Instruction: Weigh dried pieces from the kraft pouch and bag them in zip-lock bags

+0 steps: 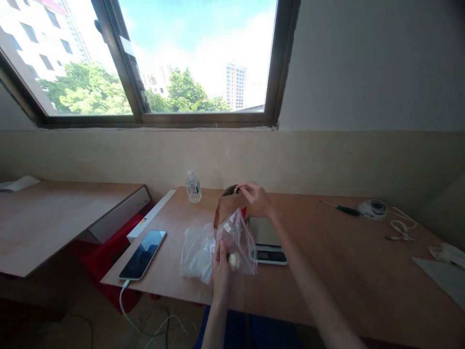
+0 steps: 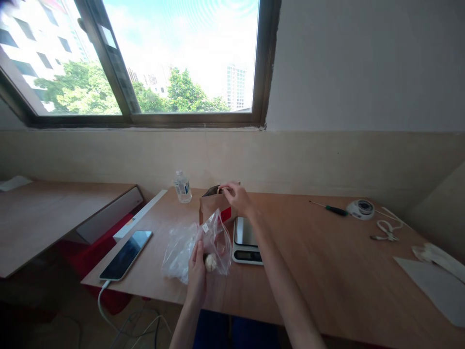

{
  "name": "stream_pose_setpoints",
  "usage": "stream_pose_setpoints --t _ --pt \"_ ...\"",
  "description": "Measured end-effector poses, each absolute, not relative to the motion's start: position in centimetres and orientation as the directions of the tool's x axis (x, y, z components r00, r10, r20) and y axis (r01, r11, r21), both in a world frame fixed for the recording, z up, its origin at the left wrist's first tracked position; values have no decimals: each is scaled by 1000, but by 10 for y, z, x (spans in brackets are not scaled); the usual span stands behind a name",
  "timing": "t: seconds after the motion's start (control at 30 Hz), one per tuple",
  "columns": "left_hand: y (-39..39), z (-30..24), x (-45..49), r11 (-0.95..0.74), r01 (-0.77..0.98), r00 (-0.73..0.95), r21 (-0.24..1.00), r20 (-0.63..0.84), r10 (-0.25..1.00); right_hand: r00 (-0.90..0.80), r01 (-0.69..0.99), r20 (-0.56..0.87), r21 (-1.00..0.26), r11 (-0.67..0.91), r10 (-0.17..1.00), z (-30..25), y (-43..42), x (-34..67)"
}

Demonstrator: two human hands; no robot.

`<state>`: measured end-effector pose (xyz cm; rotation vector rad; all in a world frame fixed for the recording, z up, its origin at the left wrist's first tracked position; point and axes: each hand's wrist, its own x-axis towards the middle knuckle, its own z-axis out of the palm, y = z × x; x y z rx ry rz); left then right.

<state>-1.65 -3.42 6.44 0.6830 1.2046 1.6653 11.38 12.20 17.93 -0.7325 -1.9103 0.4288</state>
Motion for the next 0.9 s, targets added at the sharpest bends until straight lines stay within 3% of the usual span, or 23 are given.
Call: stream_pose_setpoints --t 0.2,0.43,0.57,0.63,0.7,0.77,0.83,0.9 --pt "-34 67 -17 -125 -376 -419 918 -48 907 -318 583 716 -369 724 621 175 112 111" --pt "-46 81 -17 -105 -668 -28 737 115 993 -438 469 605 -477 743 665 175 125 108" --pt "-47 82 -20 -87 -678 53 730 166 985 -483 574 551 -387 721 681 185 119 106" --pt "-47 82 -20 -100 -666 69 740 194 979 -421 597 620 -361 716 663 191 108 107" --pt "-47 84 -21 -126 -646 76 753 227 971 -264 545 724 -433 718 637 194 91 111" --pt "-48 85 -22 -136 -619 94 773 245 965 -132 373 727 -594 713 674 193 73 117" --pt "-49 84 -23 -132 -585 109 801 238 965 -173 159 593 -771 617 786 188 57 124" --pt "-49 79 -25 -125 -546 101 829 213 972 -319 44 398 -900 433 860 180 45 130"
